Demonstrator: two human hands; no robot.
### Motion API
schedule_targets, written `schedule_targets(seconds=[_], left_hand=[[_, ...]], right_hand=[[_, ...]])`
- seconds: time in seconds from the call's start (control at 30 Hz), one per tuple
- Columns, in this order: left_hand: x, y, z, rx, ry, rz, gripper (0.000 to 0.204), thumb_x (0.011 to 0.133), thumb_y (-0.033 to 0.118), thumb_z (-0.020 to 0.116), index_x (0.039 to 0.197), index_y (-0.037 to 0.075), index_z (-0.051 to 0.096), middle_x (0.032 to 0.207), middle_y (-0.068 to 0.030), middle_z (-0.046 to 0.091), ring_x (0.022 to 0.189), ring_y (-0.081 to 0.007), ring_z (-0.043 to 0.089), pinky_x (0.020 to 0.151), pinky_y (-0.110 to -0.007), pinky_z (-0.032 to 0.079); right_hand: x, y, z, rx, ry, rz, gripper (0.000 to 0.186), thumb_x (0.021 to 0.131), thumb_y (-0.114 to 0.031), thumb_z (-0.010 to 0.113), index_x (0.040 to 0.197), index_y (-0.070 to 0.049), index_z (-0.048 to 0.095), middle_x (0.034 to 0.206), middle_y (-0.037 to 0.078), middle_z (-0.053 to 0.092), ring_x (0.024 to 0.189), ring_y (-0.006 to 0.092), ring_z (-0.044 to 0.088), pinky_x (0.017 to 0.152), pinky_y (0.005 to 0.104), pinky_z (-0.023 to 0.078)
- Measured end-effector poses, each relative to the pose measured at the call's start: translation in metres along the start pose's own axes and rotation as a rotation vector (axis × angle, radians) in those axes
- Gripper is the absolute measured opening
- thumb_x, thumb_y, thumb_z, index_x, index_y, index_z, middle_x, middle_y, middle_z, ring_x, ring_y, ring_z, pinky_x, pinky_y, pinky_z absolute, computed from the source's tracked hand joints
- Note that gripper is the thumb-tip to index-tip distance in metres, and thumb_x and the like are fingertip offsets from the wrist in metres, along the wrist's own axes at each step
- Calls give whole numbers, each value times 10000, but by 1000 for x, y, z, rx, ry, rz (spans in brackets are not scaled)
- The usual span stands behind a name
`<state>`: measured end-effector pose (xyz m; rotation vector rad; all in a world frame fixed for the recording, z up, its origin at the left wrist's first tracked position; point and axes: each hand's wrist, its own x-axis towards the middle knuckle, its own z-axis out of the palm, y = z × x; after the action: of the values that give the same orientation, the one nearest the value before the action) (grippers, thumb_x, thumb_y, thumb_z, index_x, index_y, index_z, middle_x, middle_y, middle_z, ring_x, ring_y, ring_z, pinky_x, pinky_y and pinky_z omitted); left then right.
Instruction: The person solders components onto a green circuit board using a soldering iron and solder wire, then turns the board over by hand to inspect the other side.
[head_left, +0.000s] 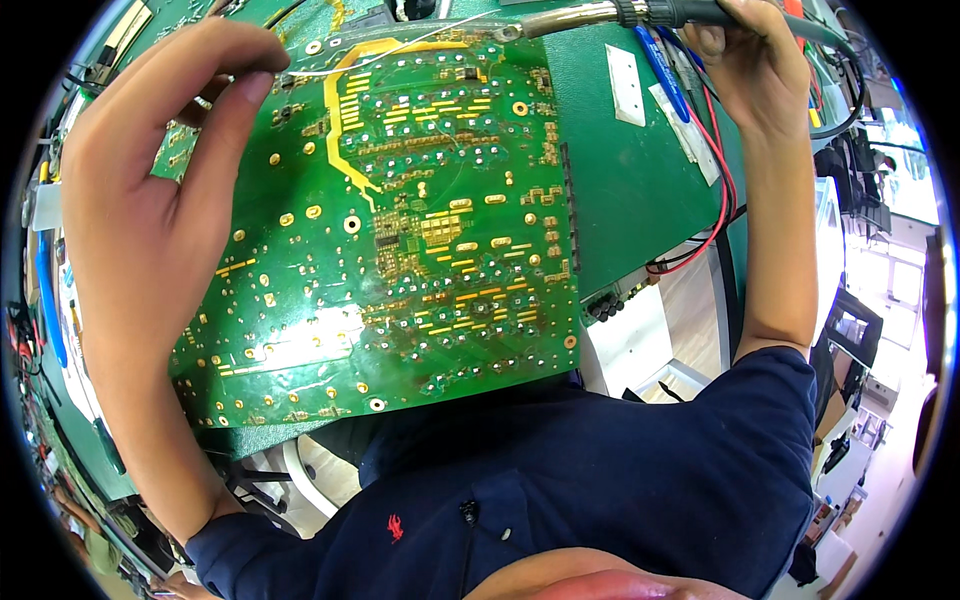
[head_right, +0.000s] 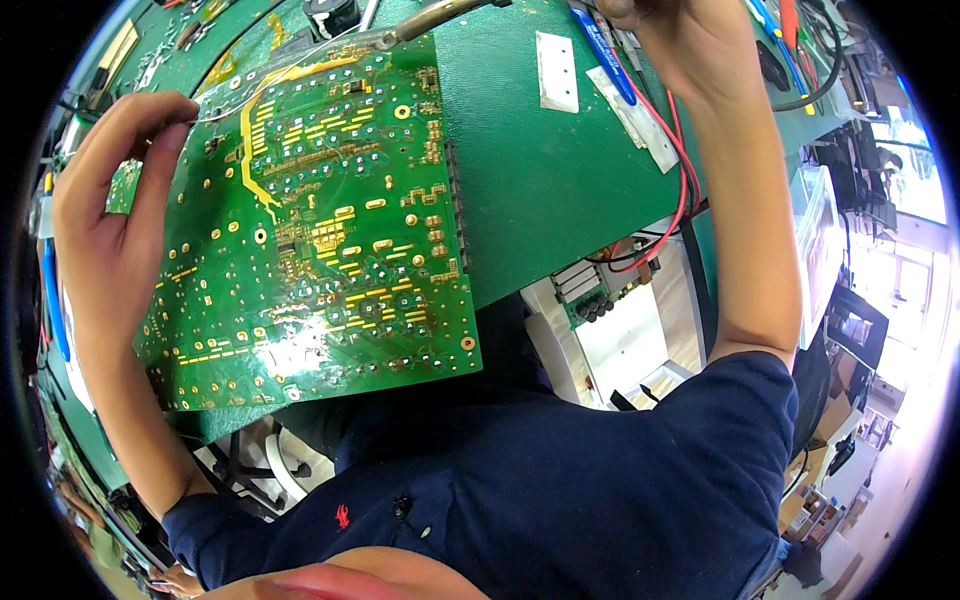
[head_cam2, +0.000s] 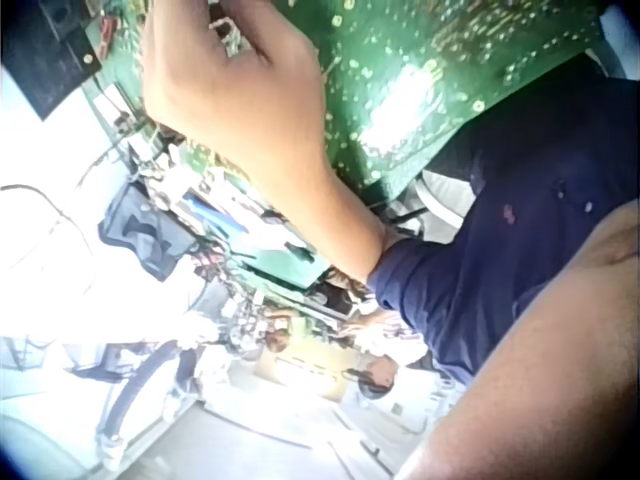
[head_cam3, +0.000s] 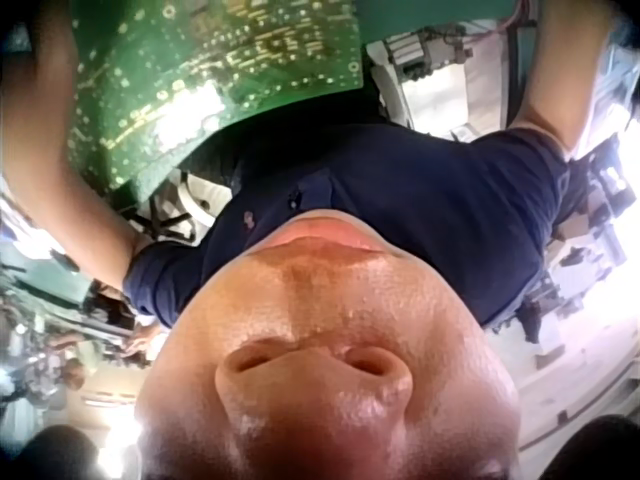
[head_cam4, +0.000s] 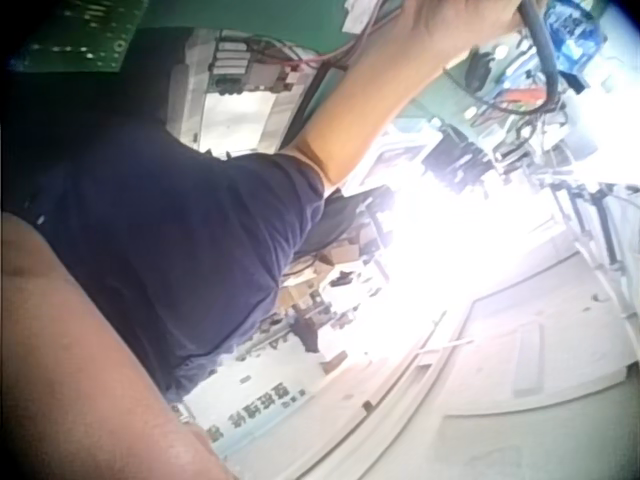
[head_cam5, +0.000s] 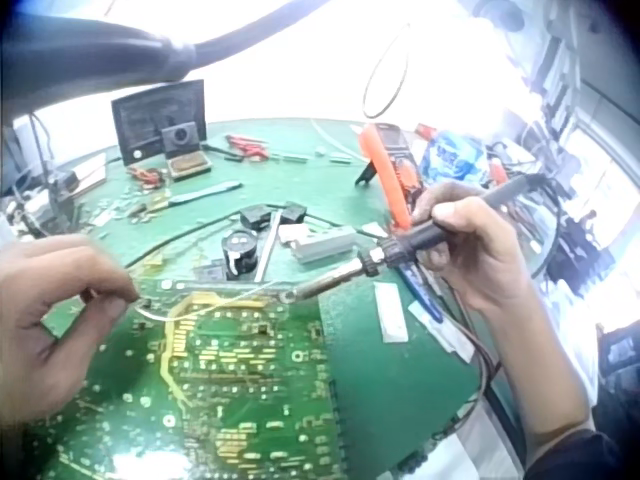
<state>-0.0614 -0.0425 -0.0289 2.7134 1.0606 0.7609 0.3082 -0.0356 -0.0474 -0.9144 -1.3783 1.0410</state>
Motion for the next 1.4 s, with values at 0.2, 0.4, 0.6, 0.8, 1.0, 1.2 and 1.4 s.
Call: schedule_targets(seconds=[0.2, 0.4, 0.6, 0.8, 1.0, 1.2, 1.4], left_hand=[[3, -3, -2, -3, -33, 49, 92, 924, -57, 593, 1011, -61, 623, 948, -129, 664, 879, -221, 639, 817, -290, 483], [1, -7, -1, -4, -57, 82, 76, 925, -52, 587, 997, -58, 611, 943, -136, 654, 871, -242, 642, 802, -299, 487], [1, -7, -1, -13, -85, 68, 68, 931, -38, 584, 991, -54, 609, 927, -138, 641, 851, -245, 640, 771, -305, 491], [1, -5, -3, -5, -107, 69, 63, 932, -27, 587, 984, -50, 613, 908, -132, 626, 826, -239, 633, 749, -304, 485], [1, -4, -3, -31, -134, 47, 56, 932, -30, 579, 974, -52, 611, 892, -131, 619, 811, -242, 625, 736, -306, 479], [0, -3, -1, -27, -126, 49, 59, 933, -30, 581, 977, -52, 612, 890, -129, 621, 812, -240, 625, 735, -305, 479], [1, -3, 0, -22, -116, 51, 66, 931, -33, 584, 985, -50, 618, 898, -126, 626, 813, -238, 625, 737, -301, 479]], right_hand=[[1, 0, 0, -12, -26, -4, 215, 881, -140, 554, 920, 44, 658, 669, 66, 619, 562, 116, 569, 525, 223, 453], [1, -1, 3, -24, -18, 4, 220, 881, -141, 556, 920, 49, 659, 667, 64, 620, 552, 112, 571, 524, 213, 466], [2, 0, 4, -22, -22, -14, 224, 880, -137, 557, 922, 57, 658, 668, 66, 622, 555, 109, 576, 530, 209, 477], [2, 0, 3, -28, -45, -30, 222, 878, -135, 560, 918, 60, 658, 672, 70, 626, 553, 111, 580, 529, 207, 478], [1, 0, 4, -14, -16, -13, 210, 875, -127, 572, 913, 61, 657, 680, 73, 635, 554, 110, 588, 529, 200, 485], [1, 1, 4, 1, -48, -25, 209, 874, -126, 576, 910, 62, 659, 680, 74, 636, 546, 108, 584, 518, 199, 477], [2, 0, 6, 40, -83, -42, 207, 873, -121, 574, 907, 64, 660, 675, 75, 633, 543, 108, 578, 517, 201, 473]])
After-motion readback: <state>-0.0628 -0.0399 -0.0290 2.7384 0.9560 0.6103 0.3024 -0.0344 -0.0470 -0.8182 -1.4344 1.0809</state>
